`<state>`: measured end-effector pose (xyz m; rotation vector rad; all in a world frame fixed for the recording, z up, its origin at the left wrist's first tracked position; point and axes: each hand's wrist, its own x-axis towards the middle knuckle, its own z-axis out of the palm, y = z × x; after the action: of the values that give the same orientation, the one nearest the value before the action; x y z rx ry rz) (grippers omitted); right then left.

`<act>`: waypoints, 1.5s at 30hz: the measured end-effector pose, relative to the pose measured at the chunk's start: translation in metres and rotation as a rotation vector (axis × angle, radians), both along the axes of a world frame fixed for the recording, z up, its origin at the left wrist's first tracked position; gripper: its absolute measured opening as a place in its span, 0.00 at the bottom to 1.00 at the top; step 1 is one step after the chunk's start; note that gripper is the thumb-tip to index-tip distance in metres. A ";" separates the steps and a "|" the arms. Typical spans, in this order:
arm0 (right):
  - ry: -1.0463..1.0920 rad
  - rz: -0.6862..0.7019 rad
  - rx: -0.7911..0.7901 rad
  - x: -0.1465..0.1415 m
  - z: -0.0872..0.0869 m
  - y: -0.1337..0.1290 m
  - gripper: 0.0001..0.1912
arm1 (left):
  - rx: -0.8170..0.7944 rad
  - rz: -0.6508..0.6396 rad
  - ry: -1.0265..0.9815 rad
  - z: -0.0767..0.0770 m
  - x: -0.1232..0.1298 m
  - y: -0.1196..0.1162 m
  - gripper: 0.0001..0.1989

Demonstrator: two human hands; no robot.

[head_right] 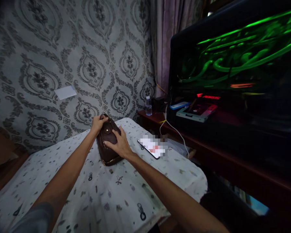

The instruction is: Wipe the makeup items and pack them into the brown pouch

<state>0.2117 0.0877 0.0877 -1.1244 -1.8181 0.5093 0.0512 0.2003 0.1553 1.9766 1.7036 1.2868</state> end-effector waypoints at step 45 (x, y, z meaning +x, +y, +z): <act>-0.440 -0.122 0.193 -0.018 0.020 -0.021 0.28 | 0.042 -0.129 0.134 -0.001 -0.027 -0.073 0.16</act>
<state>0.1939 0.0665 0.1081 -1.2716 -2.1007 0.0080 0.0245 0.1270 0.1543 2.2027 1.5868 1.1799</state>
